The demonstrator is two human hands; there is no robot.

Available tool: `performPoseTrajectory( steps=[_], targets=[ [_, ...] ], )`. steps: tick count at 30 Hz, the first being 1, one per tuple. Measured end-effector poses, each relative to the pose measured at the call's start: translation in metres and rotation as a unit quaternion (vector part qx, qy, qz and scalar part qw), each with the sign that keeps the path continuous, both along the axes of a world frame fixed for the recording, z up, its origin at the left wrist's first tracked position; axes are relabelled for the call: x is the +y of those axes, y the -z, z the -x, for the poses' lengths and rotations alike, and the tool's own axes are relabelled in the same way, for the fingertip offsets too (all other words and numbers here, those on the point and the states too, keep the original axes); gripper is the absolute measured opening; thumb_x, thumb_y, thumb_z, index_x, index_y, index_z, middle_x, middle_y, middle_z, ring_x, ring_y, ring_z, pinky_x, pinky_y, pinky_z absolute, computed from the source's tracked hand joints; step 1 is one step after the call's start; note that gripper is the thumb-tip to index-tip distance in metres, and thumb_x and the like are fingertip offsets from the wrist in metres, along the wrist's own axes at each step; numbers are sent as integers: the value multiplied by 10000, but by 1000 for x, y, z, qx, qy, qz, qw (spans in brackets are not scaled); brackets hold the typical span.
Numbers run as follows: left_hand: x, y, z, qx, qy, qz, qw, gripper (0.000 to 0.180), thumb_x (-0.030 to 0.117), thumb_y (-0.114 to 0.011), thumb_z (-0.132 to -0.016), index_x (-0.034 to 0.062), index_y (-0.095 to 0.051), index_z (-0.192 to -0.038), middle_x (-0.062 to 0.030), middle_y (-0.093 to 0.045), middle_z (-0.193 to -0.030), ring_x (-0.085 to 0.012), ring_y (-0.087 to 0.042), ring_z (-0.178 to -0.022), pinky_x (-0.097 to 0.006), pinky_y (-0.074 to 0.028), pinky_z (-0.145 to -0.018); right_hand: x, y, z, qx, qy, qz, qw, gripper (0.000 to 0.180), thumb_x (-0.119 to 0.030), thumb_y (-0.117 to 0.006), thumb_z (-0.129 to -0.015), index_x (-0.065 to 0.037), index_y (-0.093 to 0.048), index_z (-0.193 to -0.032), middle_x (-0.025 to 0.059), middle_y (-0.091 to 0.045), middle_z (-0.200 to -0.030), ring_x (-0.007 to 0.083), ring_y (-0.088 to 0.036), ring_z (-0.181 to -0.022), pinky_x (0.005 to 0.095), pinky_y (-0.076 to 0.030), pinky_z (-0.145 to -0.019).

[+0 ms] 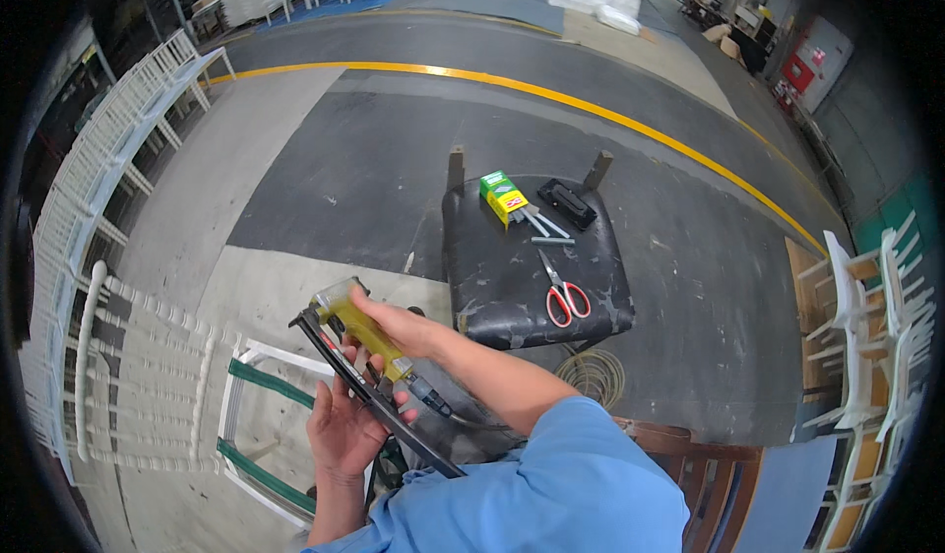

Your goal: The person attaches green fabric slings to the seat frame of a white wooden chair using a staple gun. They position each sling, staple it in place, and trim excess material with scissors.

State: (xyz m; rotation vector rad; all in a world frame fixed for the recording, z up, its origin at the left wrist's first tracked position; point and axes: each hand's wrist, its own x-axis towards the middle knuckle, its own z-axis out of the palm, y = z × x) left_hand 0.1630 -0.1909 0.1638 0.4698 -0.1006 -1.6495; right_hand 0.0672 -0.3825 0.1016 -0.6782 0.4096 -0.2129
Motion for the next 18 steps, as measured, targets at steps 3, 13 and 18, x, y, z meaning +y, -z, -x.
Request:
performPoseTrajectory(
  steps=[3,13,18],
  targets=[
    [-10,11,3,70,-21,-47,996,572,129,-597,-998,252,-439,-1534,-114,-589,-1426,-444,-644,-1091,-607,-547,-929,-46,10,72,285,52,426,857,388,-406,-660,-1001,-30,-749,-964,58,-724,-821,164,-687,-777,323,-552,-704],
    [-35,28,10,-56,-71,-89,992,724,28,-609,-916,306,-362,-1537,-69,-573,-1360,-384,-672,-1044,-634,-559,-946,-165,67,300,662,164,609,405,196,-81,-668,-860,-102,-760,-1032,128,-647,-1132,342,-610,-1134,476,-530,-957],
    [-39,28,11,-73,-84,-93,989,726,29,-590,-918,327,-366,-1540,-55,-587,-1373,-394,-684,-1037,-636,-554,-953,-162,64,317,639,149,660,365,92,-131,-694,-874,-120,-738,-954,78,-671,-1064,298,-601,-1125,463,-498,-901]
  ],
)
